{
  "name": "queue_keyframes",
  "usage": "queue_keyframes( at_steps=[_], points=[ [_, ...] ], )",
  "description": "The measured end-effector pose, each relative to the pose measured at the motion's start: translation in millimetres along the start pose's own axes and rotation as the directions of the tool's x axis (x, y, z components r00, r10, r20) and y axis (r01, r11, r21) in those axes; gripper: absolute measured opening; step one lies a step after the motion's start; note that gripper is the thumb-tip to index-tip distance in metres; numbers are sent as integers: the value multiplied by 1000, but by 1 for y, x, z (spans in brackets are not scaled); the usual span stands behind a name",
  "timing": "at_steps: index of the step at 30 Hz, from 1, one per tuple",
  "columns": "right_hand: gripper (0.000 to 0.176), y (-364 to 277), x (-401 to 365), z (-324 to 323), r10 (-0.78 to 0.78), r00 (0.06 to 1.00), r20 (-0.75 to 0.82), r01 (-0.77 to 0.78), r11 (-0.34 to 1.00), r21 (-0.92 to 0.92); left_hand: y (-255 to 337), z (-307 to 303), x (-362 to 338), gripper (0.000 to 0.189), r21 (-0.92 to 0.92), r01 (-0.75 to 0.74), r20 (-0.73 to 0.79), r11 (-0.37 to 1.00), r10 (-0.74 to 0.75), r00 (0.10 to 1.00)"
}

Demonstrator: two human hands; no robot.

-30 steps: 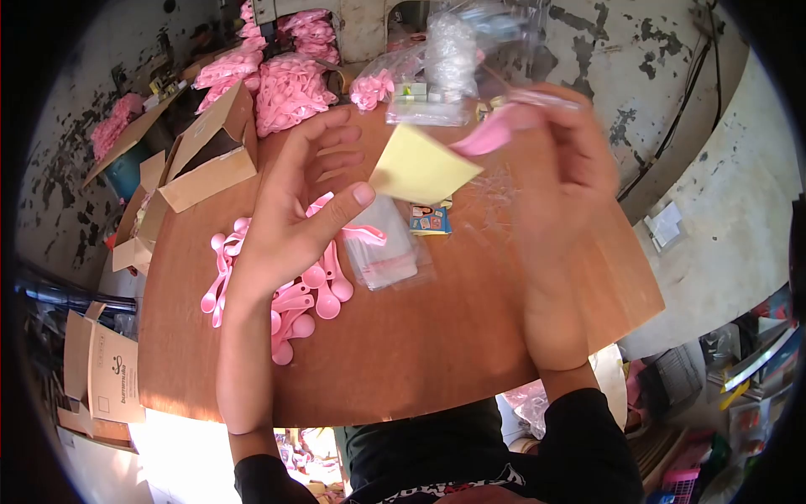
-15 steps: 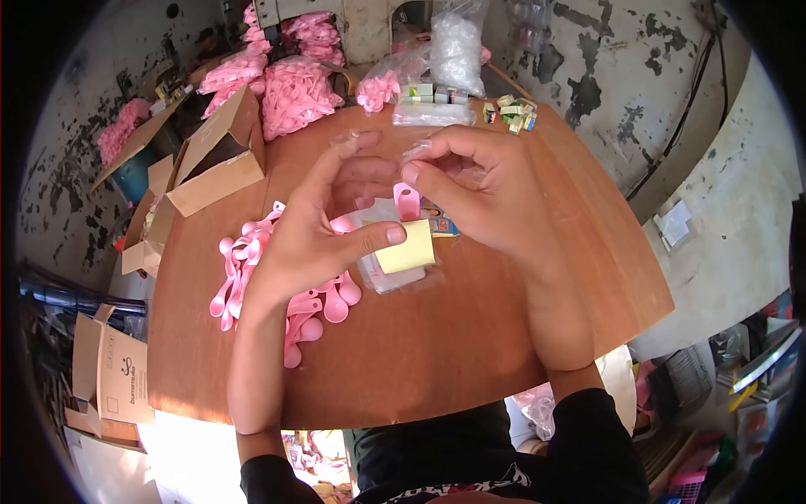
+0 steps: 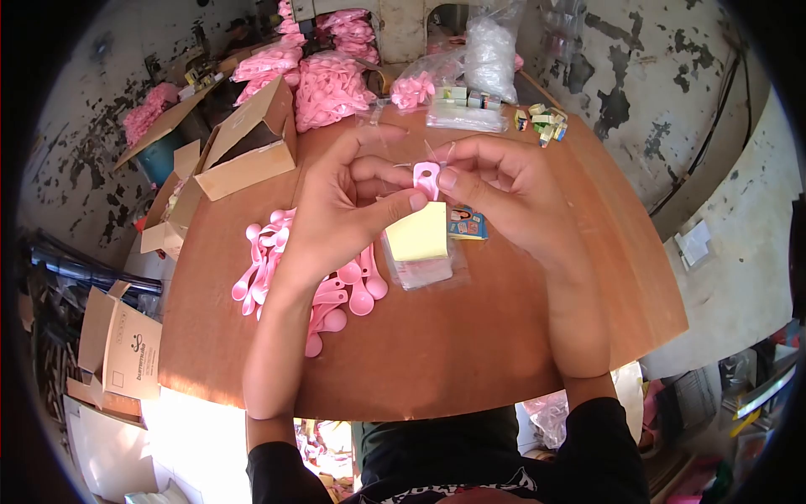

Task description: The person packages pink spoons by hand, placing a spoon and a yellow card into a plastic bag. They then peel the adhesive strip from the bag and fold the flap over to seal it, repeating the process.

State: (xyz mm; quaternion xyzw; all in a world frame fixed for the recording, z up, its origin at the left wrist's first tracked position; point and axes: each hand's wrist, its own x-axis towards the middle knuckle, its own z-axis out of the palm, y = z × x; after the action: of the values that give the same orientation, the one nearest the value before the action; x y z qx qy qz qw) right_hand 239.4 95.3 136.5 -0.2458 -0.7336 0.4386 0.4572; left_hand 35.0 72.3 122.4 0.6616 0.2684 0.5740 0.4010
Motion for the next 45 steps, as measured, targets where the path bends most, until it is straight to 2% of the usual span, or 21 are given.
queue_keyframes(
  at_steps=[5, 7, 8, 10, 13, 14, 16, 20, 22, 26, 28, 38, 45],
  points=[
    [19, 3, 1, 1, -54, 998, -17, 54, 998, -19, 4, -2, -3, 46, 32, 1, 40, 999, -2, 999],
    [17, 3, 1, 1, -63, 997, -55, 62, 998, -16, 4, -4, -2, 35, -19, 15, 33, 1000, -15, 999],
    [17, 3, 1, 2, -63, 997, -53, 62, 998, -17, 3, -5, -1, 35, -19, 14, 31, 1000, -14, 999],
    [16, 2, 2, 2, -57, 997, -49, 58, 998, 35, 2, -7, 0, 24, -29, -6, 5, 1000, 6, 1000],
    [16, 4, 3, 2, -79, 995, -66, 81, 996, 33, 3, -6, 0, 18, -62, -26, -48, 998, 23, 999],
    [16, 4, 3, 3, -78, 995, -66, 81, 996, 33, 2, -7, -1, 18, -62, -26, -49, 998, 23, 999],
    [15, 4, 3, 4, -65, 991, -114, 74, 994, 76, 0, -10, -1, 16, 51, -93, -79, 994, 97, 992],
    [14, 5, 3, 4, -56, 993, -101, 67, 992, 107, 3, -9, -3, 16, 21, -63, -104, 998, 65, 992],
    [14, 6, 3, 4, -118, 986, -115, 138, 974, 181, 0, -12, -1, 18, 62, -54, -96, 997, 60, 994],
    [14, 11, 5, -1, -119, 990, -73, 132, 971, 198, 1, -14, 1, 21, 43, -49, -91, 998, 52, 995],
    [15, 10, 6, -3, -82, 996, -45, 91, 956, 279, 4, -17, 0, 23, -16, -18, -46, 1000, 17, 999],
    [12, 14, 6, -8, -152, 988, -1, 146, 949, 278, 5, -25, -2, 18, 24, -93, 28, 995, 93, 995],
    [14, 9, 3, -10, -127, 992, 11, 121, 968, 221, 6, -29, -3, 15, -63, -60, 65, 996, 64, 996]
  ],
)
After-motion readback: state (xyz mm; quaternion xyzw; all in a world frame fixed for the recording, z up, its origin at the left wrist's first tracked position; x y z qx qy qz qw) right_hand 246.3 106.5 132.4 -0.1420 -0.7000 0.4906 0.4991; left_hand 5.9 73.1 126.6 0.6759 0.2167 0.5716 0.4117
